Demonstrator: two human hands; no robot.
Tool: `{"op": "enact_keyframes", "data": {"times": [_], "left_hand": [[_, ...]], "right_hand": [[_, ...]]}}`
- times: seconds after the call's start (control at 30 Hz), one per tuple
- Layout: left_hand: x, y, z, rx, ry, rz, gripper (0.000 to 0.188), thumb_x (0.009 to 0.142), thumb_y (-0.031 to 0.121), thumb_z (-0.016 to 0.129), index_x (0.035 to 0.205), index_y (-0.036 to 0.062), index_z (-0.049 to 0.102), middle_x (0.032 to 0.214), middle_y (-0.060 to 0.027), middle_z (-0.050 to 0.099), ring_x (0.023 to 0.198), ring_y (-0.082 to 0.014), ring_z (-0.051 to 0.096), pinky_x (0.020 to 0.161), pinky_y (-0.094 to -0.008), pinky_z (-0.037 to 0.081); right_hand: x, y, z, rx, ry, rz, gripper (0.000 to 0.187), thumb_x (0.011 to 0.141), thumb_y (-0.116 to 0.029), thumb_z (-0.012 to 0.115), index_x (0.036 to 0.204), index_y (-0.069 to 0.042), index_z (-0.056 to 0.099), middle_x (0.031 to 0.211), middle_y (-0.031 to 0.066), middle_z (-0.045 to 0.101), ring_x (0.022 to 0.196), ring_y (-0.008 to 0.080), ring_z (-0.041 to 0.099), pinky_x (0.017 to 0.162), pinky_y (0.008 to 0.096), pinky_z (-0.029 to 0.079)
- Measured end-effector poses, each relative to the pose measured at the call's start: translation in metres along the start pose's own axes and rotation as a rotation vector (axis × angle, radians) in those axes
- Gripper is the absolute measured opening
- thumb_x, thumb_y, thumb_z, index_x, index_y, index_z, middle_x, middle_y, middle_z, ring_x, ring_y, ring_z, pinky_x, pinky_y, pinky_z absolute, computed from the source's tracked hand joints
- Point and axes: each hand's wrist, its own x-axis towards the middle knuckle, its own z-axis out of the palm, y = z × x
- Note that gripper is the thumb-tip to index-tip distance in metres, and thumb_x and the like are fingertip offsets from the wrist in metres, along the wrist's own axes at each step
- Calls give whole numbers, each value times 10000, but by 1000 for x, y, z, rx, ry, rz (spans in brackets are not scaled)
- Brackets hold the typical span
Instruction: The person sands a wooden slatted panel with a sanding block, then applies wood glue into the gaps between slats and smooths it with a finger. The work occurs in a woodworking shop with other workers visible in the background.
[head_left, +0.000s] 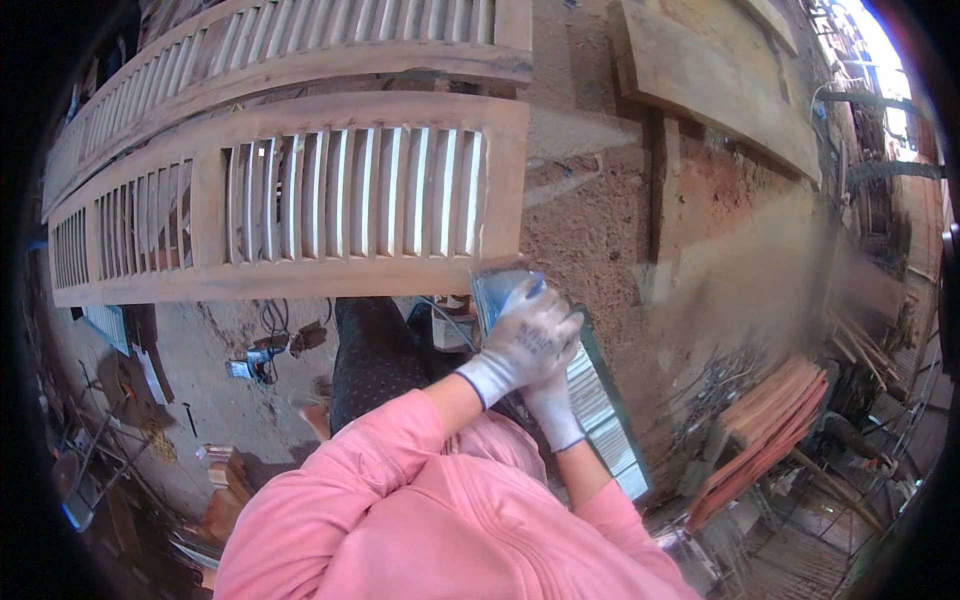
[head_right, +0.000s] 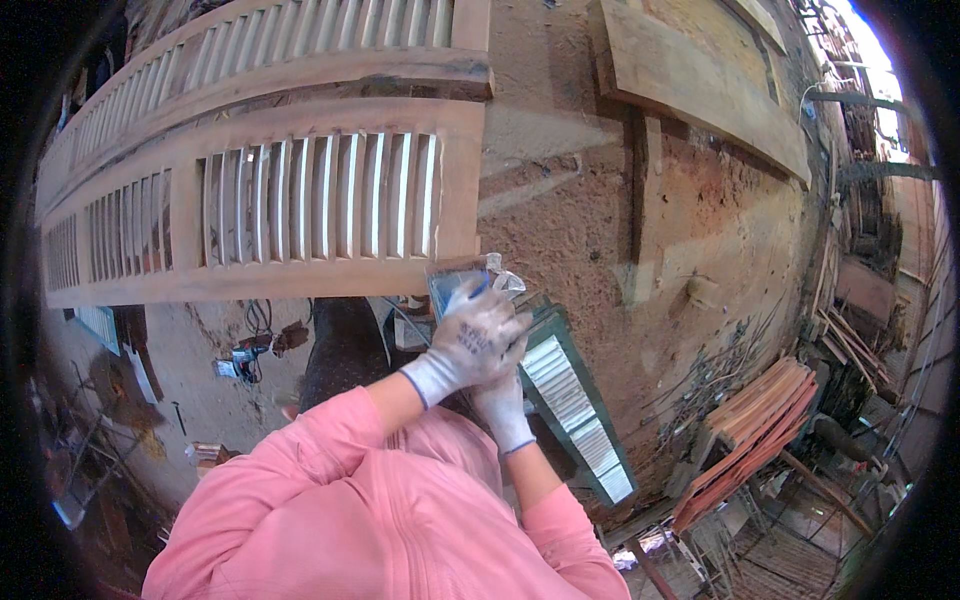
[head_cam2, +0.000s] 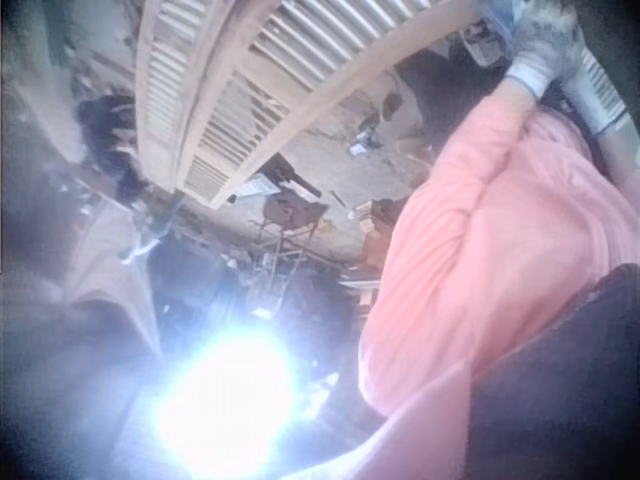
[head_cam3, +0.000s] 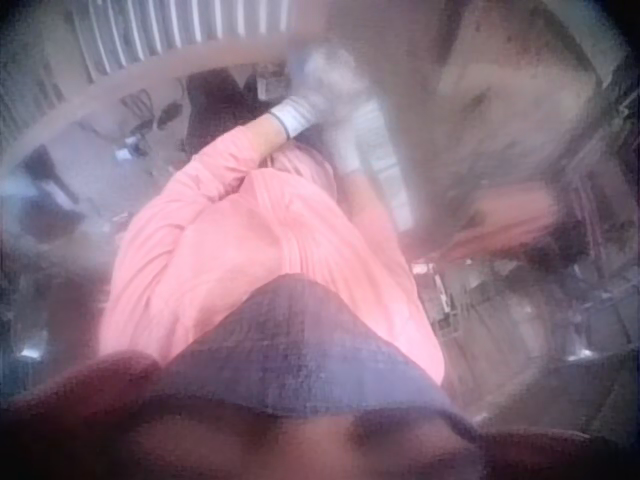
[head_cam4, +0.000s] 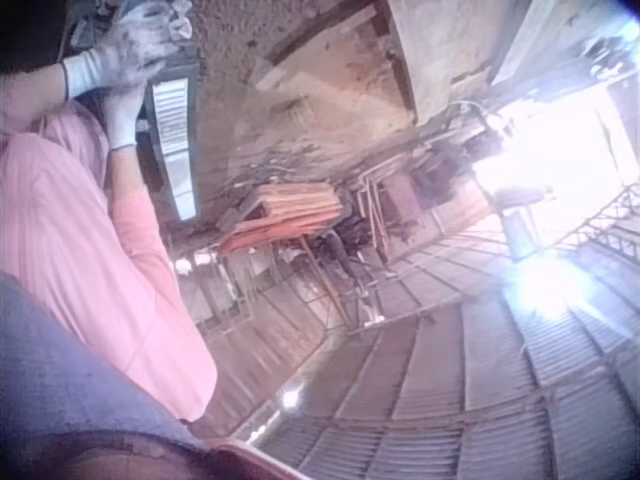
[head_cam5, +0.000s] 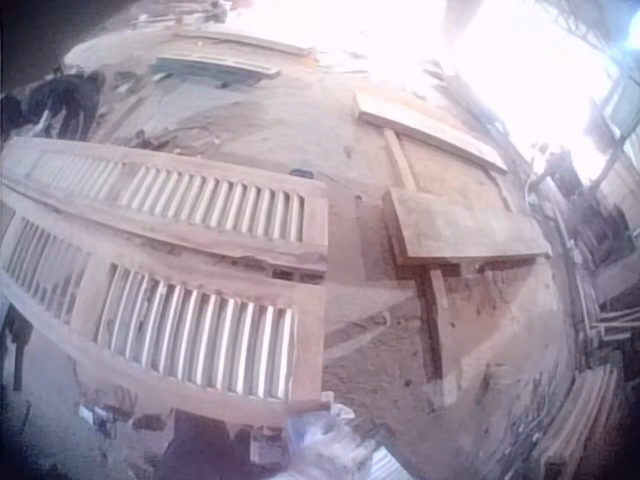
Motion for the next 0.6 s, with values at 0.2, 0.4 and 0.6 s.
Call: {"op": "enact_keyframes", "data": {"times": [0.2,0.4,0.6], "left_hand": [[-2,2,-3,13,-21,-26,314,829,310,741,1078,123,783,977,-83,735,1091,-269,663,1096,-565,435],[1,-2,-1,3,-15,8,296,836,297,738,1069,119,771,965,-85,731,1076,-270,663,1094,-545,442],[-16,6,-2,5,30,-7,287,833,293,737,1060,119,766,938,-82,716,1032,-270,673,1063,-541,467]], "right_hand": [[7,0,1,22,-3,-13,824,952,-244,694,1630,-41,271,1585,329,359,1413,468,448,1189,522,364],[7,2,-2,38,5,-22,796,958,-168,697,1615,-3,279,1595,286,336,1480,450,343,1259,502,267],[-8,16,4,-157,8,-144,707,956,-228,672,1576,-39,390,1556,300,439,1391,455,485,1147,509,410]]}}
